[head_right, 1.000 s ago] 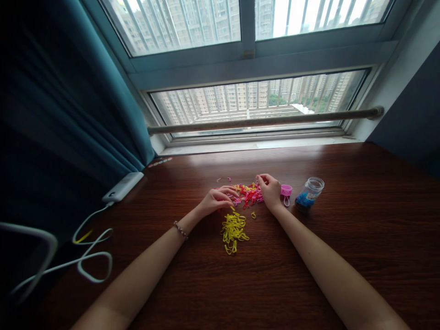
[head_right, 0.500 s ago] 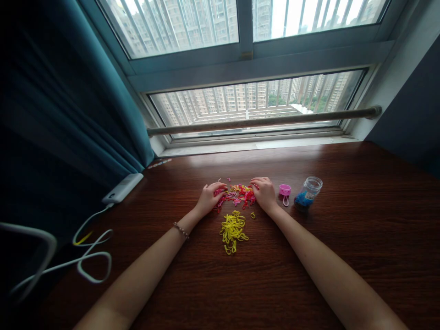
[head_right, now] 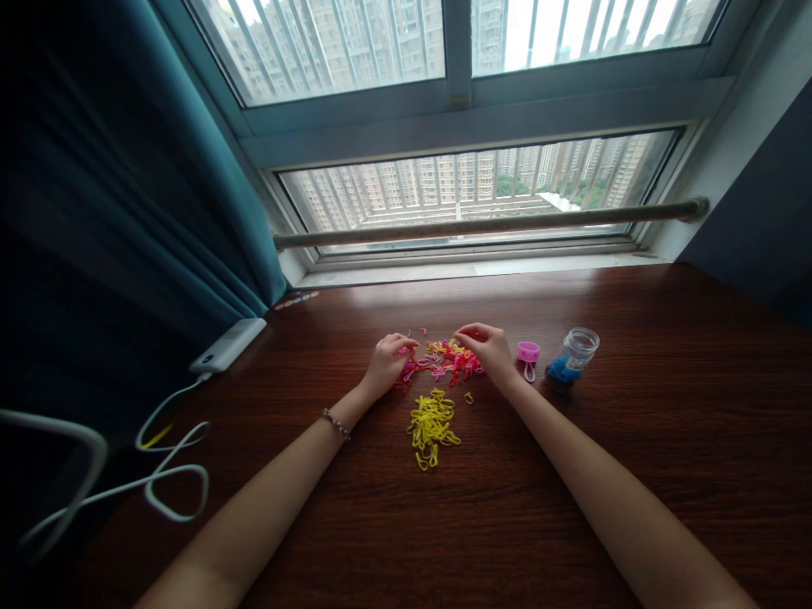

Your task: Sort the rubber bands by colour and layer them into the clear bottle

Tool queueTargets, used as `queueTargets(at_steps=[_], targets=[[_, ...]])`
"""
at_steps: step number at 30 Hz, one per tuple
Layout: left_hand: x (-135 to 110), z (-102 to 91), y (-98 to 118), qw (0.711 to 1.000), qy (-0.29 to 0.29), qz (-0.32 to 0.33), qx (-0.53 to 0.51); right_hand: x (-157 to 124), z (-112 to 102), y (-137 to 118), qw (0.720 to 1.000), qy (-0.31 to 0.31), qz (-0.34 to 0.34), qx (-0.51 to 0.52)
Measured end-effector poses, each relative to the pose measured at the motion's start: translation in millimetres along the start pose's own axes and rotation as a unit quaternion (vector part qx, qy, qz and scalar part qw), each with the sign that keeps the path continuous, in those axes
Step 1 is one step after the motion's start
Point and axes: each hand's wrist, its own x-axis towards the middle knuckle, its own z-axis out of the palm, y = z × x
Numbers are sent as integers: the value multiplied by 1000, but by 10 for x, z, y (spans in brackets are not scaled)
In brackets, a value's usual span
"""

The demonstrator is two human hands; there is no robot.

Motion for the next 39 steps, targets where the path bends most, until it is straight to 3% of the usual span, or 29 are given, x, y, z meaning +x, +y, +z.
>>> queueTargets(at_steps=[3,5,6,8,10,11,16,21,23,29,34,39], targets=[[4,-12,2,1000,23,1,-15,-57,65,-121,978,-199,-32,-58],[4,-19,-1,999,39,-6,-33,-73,92,-123,955,-263,-72,-113],[2,-22,-2,998,48,-12,-44,-69,90,-98,955,-242,-92,-145],[-5,-30,1,996,62,-23,-67,-39,50,-7,960,-120,-120,-222],[-14,-41,17,994,71,-24,-85,2,-20,105,946,-11,-128,-297],[-18,-50,34,993,72,-18,-94,20,-54,158,938,6,-133,-321],[-47,-114,223,983,1,59,-171,34,-109,316,924,-34,-145,-354],[-118,-135,452,942,-198,152,-225,22,-76,310,932,-34,-136,-335],[-150,-115,503,929,-241,176,-217,26,-78,296,938,-24,-138,-317],[-169,-68,524,924,-261,181,-215,43,-103,298,964,33,-109,-239],[-108,-50,457,919,-233,166,-272,50,-121,320,975,65,-85,-197],[-122,-16,395,903,-239,76,-348,50,-117,326,979,68,-78,-174]])
